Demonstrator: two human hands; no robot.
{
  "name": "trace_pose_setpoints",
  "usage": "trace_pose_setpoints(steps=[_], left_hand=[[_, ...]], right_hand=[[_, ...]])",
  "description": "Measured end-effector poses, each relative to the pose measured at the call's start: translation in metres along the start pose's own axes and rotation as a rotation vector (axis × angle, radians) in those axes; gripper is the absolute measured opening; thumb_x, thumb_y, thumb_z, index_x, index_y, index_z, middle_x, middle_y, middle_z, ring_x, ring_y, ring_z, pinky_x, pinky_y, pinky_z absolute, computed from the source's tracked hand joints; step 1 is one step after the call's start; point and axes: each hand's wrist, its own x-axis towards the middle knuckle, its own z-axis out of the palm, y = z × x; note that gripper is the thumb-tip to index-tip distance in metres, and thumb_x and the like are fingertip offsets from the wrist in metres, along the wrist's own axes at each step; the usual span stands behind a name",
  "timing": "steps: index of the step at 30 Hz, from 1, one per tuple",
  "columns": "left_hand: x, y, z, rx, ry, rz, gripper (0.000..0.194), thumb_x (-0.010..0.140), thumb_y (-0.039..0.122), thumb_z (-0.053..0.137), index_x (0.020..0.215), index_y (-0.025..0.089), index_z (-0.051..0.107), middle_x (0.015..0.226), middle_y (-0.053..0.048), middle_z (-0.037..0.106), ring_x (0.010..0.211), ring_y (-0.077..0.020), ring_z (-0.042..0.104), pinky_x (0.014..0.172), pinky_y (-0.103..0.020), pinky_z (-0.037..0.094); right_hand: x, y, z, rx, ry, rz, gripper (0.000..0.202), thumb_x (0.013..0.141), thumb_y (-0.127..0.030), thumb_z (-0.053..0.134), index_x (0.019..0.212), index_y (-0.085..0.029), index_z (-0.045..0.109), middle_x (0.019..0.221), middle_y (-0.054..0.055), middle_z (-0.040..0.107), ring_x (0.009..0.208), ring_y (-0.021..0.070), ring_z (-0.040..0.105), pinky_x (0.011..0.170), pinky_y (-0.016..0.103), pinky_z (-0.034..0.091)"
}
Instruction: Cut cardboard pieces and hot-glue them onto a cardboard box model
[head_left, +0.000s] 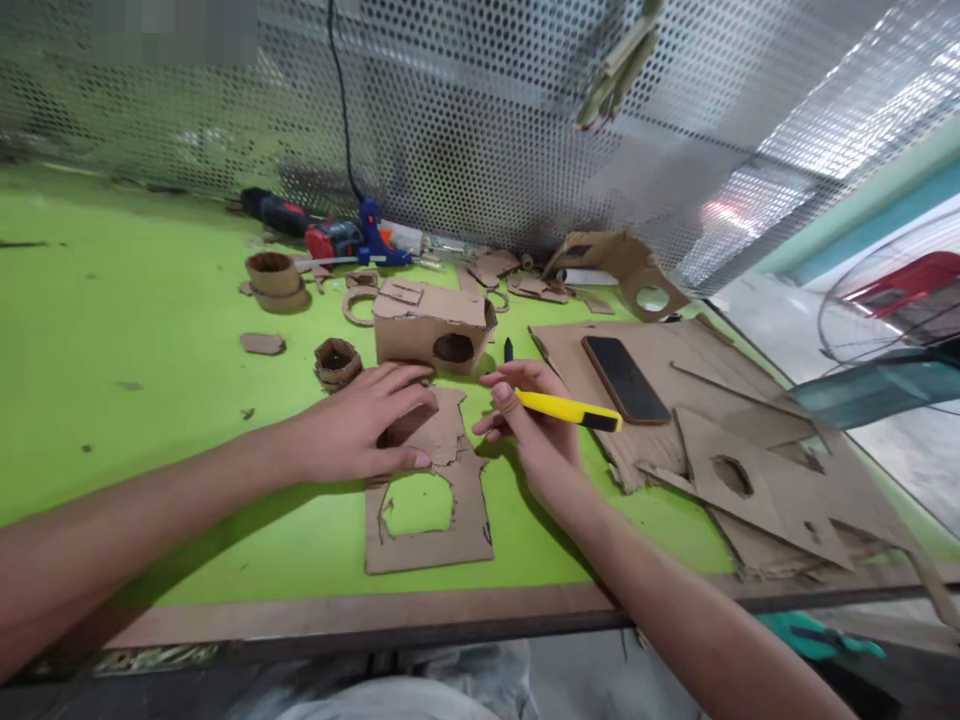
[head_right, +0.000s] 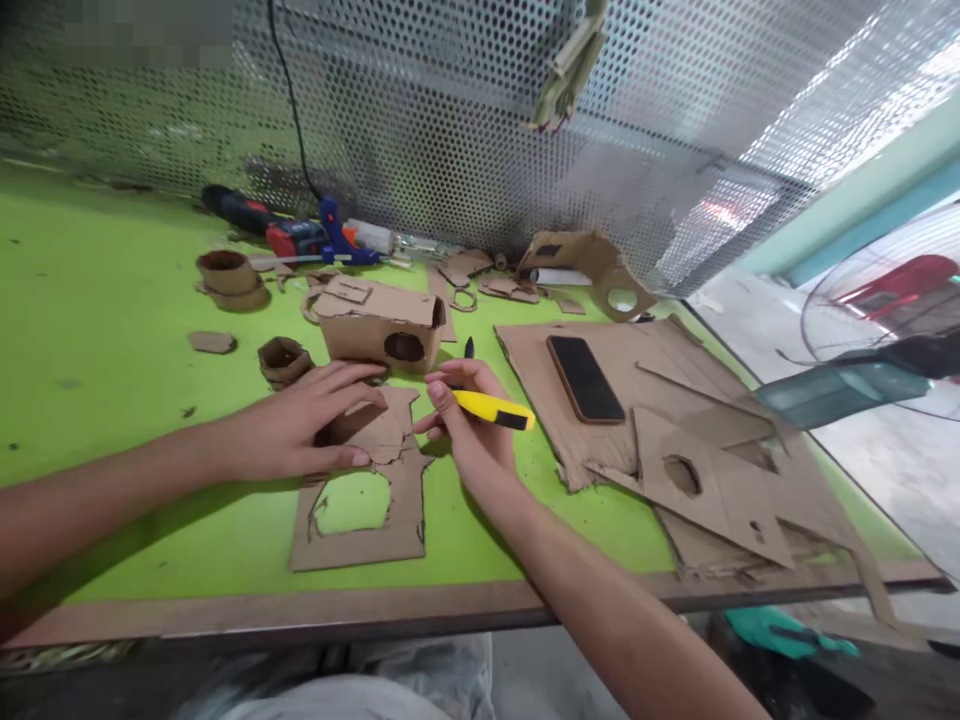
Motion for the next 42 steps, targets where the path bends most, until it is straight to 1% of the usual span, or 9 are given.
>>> trace_pose_setpoints(steps=[5,10,13,17,22,25,29,35,42], left_hand=[[0.001,0.004,0.005,-0.116,0.101,-0.052,0.073,0.089,0.063,0.085,0.145,0.023,0.063,0.155,-0.018,0.063,0.143,-0.0438,0.059,0.115,-0.06,0.053],[0.001,0.015,0.004,-0.318,0.273,-0.224,0.07,0.09,0.052,0.085,0.152,0.031,0.06,0.148,-0.011,0.064,0.124,-0.0362,0.07,0.095,-0.05,0.062],[0.0,0.02,0.004,-0.377,0.355,-0.244,0.057,0.093,0.041,0.083,0.146,0.031,0.065,0.141,-0.01,0.066,0.124,-0.0338,0.07,0.096,-0.049,0.062],[0.002,0.022,0.009,-0.558,0.529,-0.248,0.043,0.092,0.037,0.082,0.132,0.028,0.069,0.139,-0.01,0.067,0.125,-0.0317,0.07,0.097,-0.049,0.064],[0.005,0.015,0.014,-0.872,0.657,-0.301,0.061,0.091,0.042,0.089,0.142,0.031,0.057,0.132,-0.009,0.073,0.116,-0.0299,0.075,0.091,-0.049,0.069],[0.005,0.018,0.016,-0.996,0.512,-0.294,0.047,0.089,0.045,0.091,0.127,0.026,0.069,0.131,-0.011,0.076,0.11,-0.0302,0.077,0.092,-0.052,0.07],[0.004,0.031,0.024,-1.085,0.24,-0.295,0.036,0.087,0.049,0.093,0.103,0.02,0.08,0.102,-0.009,0.082,0.095,-0.0277,0.078,0.091,-0.05,0.068],[0.004,0.036,0.026,-1.063,0.365,-0.352,0.032,0.088,0.047,0.09,0.094,0.018,0.078,0.088,-0.006,0.079,0.075,-0.0185,0.07,0.065,-0.029,0.057],[-0.001,0.034,0.025,-1.171,0.267,-0.384,0.041,0.088,0.054,0.09,0.086,0.018,0.07,0.066,0.001,0.066,0.059,-0.0121,0.057,0.056,-0.023,0.045]], right_hand=[[0.003,0.006,-0.003,-0.155,-0.105,-0.043,0.033,0.089,-0.048,0.09,0.1,-0.023,0.072,0.086,0.0,0.072,0.072,0.0164,0.073,0.064,0.028,0.059],[0.004,0.005,-0.002,-0.306,-0.148,-0.11,0.032,0.083,-0.04,0.093,0.105,-0.024,0.075,0.105,0.006,0.074,0.082,0.0194,0.069,0.068,0.032,0.056],[0.003,0.005,0.001,-0.261,-0.198,-0.085,0.036,0.083,-0.043,0.094,0.109,-0.025,0.076,0.117,0.008,0.073,0.09,0.0216,0.071,0.071,0.033,0.057],[0.0,0.007,0.002,-0.216,-0.208,-0.085,0.05,0.075,-0.037,0.1,0.115,-0.026,0.072,0.109,0.004,0.07,0.09,0.0204,0.066,0.075,0.032,0.055],[-0.004,0.001,0.002,-0.047,-0.128,-0.002,0.045,0.08,-0.036,0.098,0.11,-0.027,0.065,0.095,-0.002,0.066,0.081,0.017,0.06,0.074,0.029,0.051],[-0.005,-0.004,0.001,-0.017,0.014,-0.047,0.036,0.083,-0.039,0.095,0.101,-0.026,0.067,0.096,-0.001,0.067,0.085,0.0175,0.062,0.078,0.029,0.052],[-0.003,-0.003,-0.001,-0.088,0.098,-0.109,0.031,0.09,-0.047,0.091,0.1,-0.023,0.074,0.103,0.004,0.072,0.096,0.0213,0.066,0.087,0.034,0.056],[-0.005,0.001,-0.001,0.019,0.007,-0.013,0.04,0.092,-0.048,0.092,0.12,-0.026,0.073,0.117,0.005,0.073,0.103,0.0206,0.068,0.092,0.035,0.057],[-0.001,0.005,-0.004,0.019,-0.082,0.103,0.052,0.081,-0.05,0.099,0.117,-0.025,0.072,0.121,0.006,0.07,0.099,0.0202,0.067,0.088,0.036,0.059]])
